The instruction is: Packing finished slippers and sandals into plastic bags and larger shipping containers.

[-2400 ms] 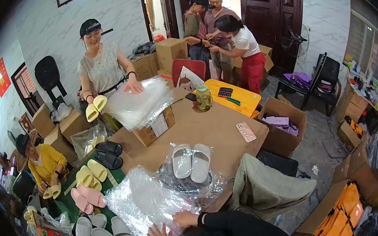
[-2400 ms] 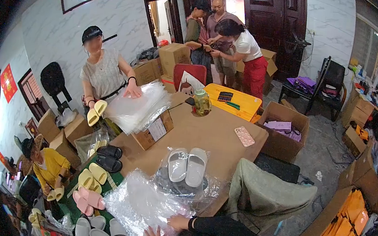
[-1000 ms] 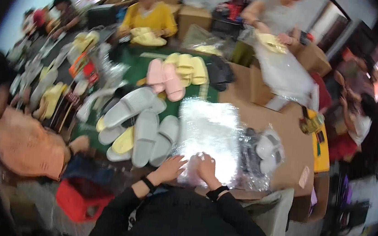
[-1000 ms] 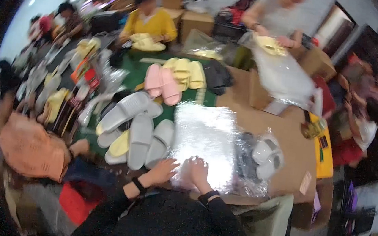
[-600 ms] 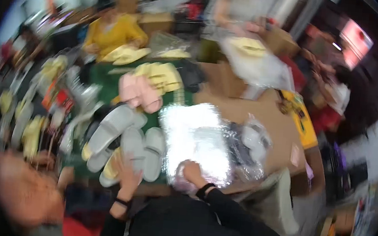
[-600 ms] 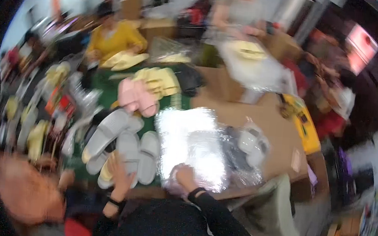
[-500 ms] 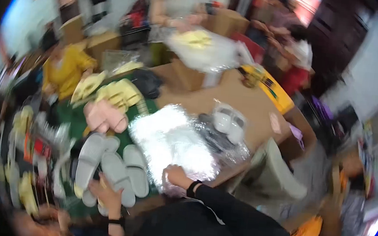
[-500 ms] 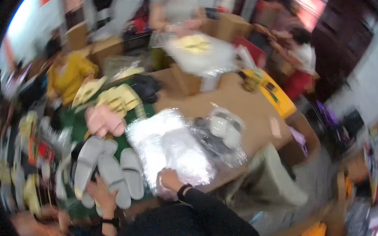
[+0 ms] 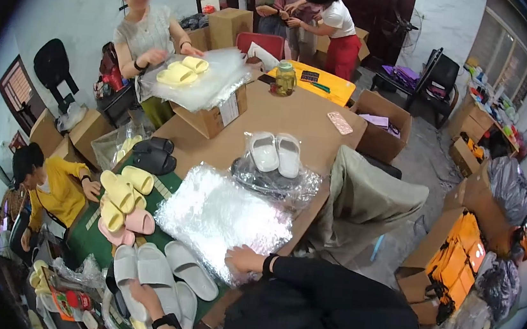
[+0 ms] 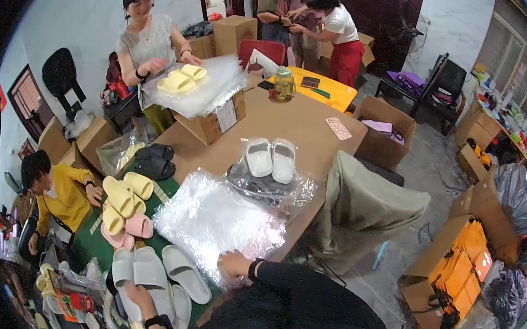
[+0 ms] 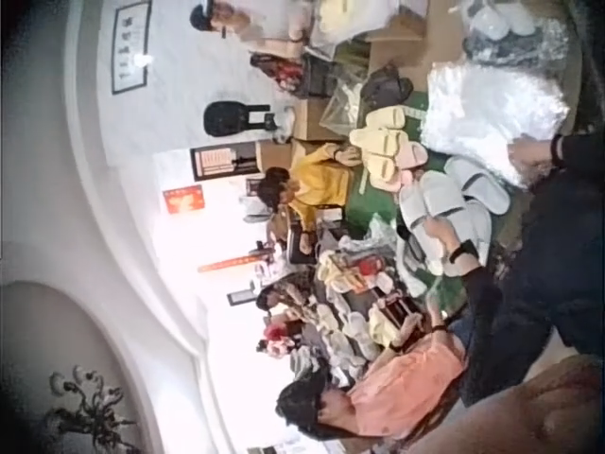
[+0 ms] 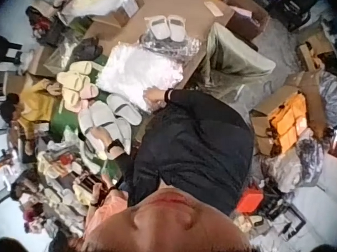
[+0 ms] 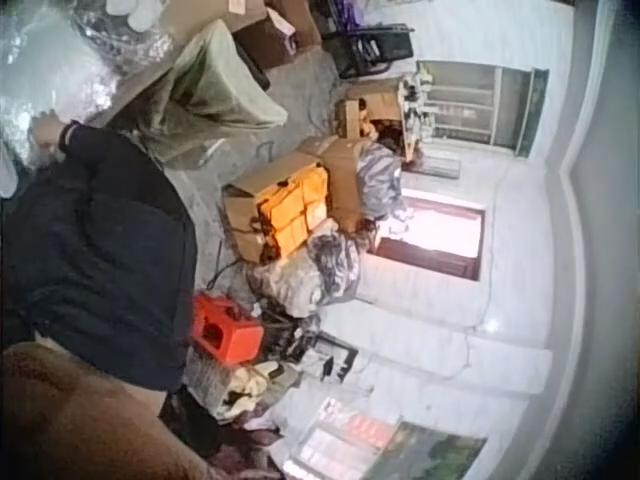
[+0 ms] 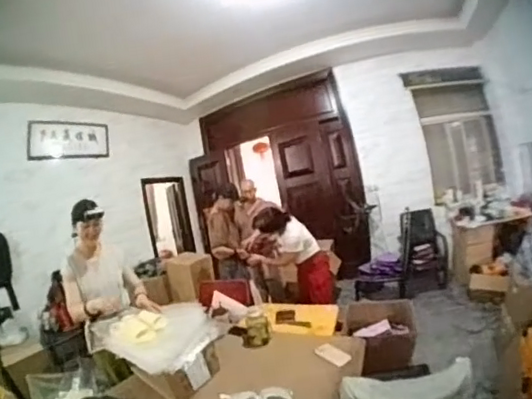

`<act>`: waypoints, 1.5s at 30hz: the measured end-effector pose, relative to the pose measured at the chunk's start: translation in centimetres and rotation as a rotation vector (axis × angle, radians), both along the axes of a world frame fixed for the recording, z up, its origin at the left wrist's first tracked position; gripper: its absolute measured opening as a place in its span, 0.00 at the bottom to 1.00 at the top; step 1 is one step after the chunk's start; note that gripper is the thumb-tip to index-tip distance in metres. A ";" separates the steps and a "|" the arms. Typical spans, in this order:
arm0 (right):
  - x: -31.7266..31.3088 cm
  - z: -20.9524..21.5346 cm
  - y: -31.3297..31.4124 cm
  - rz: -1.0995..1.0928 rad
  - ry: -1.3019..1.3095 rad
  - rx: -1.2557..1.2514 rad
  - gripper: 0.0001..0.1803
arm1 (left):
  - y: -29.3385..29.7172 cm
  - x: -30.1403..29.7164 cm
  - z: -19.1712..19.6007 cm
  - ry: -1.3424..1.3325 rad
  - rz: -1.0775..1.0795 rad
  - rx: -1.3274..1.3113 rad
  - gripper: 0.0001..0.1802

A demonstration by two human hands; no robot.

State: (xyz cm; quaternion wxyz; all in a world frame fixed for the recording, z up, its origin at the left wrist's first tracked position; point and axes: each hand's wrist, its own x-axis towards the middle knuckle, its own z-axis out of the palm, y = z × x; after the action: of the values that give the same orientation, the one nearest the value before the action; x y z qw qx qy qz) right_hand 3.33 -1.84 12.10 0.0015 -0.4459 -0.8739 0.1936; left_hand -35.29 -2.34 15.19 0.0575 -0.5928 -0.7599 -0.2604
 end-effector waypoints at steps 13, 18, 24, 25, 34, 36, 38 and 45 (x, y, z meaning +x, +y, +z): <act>6.9 3.7 3.6 -0.295 0.527 -0.147 0.16 | 5.8 27.5 11.6 -0.945 -0.109 0.103 0.12; 11.8 4.5 5.2 -0.656 0.626 -0.317 0.16 | 8.1 31.8 4.2 -0.828 0.032 -0.047 0.19; 15.6 1.7 8.2 -0.679 0.547 -0.004 0.12 | 3.1 35.5 1.0 -0.366 -0.060 -0.270 0.35; 15.4 1.3 8.3 -0.624 0.573 -0.064 0.12 | 1.4 35.5 0.1 -0.318 -0.060 -0.255 0.35; 7.4 0.4 10.2 -0.094 0.520 -0.040 0.13 | -4.9 34.6 -2.5 -0.165 -0.210 -0.332 0.24; 5.6 0.2 10.3 -0.224 0.516 0.124 0.13 | -5.1 34.0 -2.7 -0.138 -0.259 -0.359 0.25; 4.2 0.5 10.5 -0.229 0.532 0.205 0.13 | -5.0 33.9 -2.9 -0.103 -0.225 -0.535 0.28; 2.0 -0.7 12.5 -0.230 0.363 0.010 0.22 | -3.6 32.5 -2.1 0.017 -0.335 -0.638 0.27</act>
State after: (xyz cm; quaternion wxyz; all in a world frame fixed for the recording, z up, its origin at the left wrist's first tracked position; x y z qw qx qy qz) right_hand 5.31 10.65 11.39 0.1831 -0.5003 -0.8037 0.2649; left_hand -2.79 -5.92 13.08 -0.1675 -0.6993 -0.6949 -0.0107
